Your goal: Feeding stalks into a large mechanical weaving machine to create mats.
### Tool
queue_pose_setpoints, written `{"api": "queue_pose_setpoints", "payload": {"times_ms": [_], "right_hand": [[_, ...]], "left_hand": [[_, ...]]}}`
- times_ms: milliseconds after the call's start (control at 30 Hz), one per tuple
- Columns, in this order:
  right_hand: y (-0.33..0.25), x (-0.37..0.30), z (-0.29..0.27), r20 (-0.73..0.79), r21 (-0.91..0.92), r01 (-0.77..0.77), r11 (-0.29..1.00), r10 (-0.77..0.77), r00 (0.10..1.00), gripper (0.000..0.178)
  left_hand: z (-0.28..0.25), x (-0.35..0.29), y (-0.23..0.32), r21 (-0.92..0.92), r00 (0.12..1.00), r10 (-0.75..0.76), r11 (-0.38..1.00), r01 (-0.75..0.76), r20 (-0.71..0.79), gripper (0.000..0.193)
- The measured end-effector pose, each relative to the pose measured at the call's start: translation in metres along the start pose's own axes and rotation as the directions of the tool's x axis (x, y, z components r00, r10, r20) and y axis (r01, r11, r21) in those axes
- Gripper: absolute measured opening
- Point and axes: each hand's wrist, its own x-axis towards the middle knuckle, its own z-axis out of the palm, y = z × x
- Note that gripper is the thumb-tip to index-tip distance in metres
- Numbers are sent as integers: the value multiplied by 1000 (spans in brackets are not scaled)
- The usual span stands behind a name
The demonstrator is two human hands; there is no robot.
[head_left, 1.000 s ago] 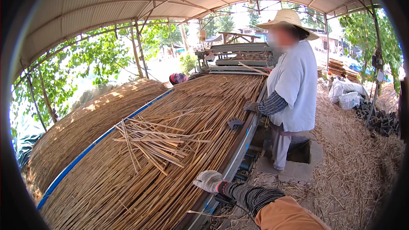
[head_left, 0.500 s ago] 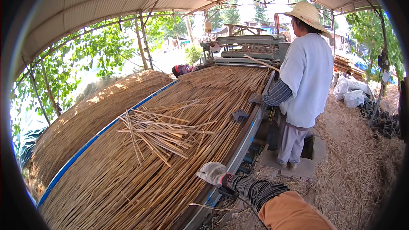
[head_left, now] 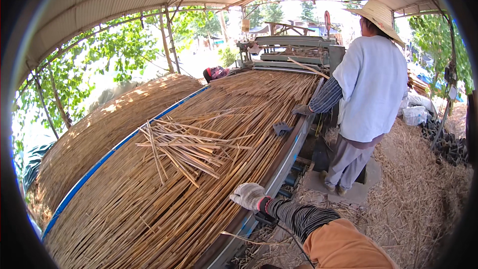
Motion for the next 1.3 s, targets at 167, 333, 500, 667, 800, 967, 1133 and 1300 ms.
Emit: {"api": "queue_pose_setpoints", "payload": {"times_ms": [167, 333, 500, 667, 800, 967, 1133, 1300], "right_hand": [[2, 1, 4, -7, -17, 7, 1000, -7, 1000, 54], [-2, 1, 1, -20, -23, -4, 1000, 4, 1000, 55], [1, 0, 0, 6, -27, -25, 999, 26, 1000, 55], [2, 5, 3, -2, -38, 0, 999, 0, 1000, 53], [0, -1, 2, -18, 48, 4, 999, -3, 1000, 52], [3, 1, 1, 5, 10, 0, 1000, 0, 1000, 52], [4, 1, 3, 10, 31, 8, 999, -8, 1000, 53], [4, 2, 3, 15, 34, 0, 999, -1, 1000, 53]], "left_hand": [[-1, -2, 1, -20, 998, 43, 999, -44, -47, 47], [-8, -1, 8, -22, 1000, 13, 1000, -14, -28, 47], [-10, 5, 12, -45, 999, -9, 999, 11, 43, 48], [-12, 3, 9, -30, 1000, 10, 999, -10, 7, 49], [-1, -1, 2, 14, 996, 61, 998, -61, -63, 48], [0, 3, 0, 29, 996, 79, 997, -78, -48, 46], [-5, 4, 6, -34, 991, 94, 995, -98, -92, 44], [-3, 5, 3, -5, 991, 93, 996, -94, -95, 43]]}}
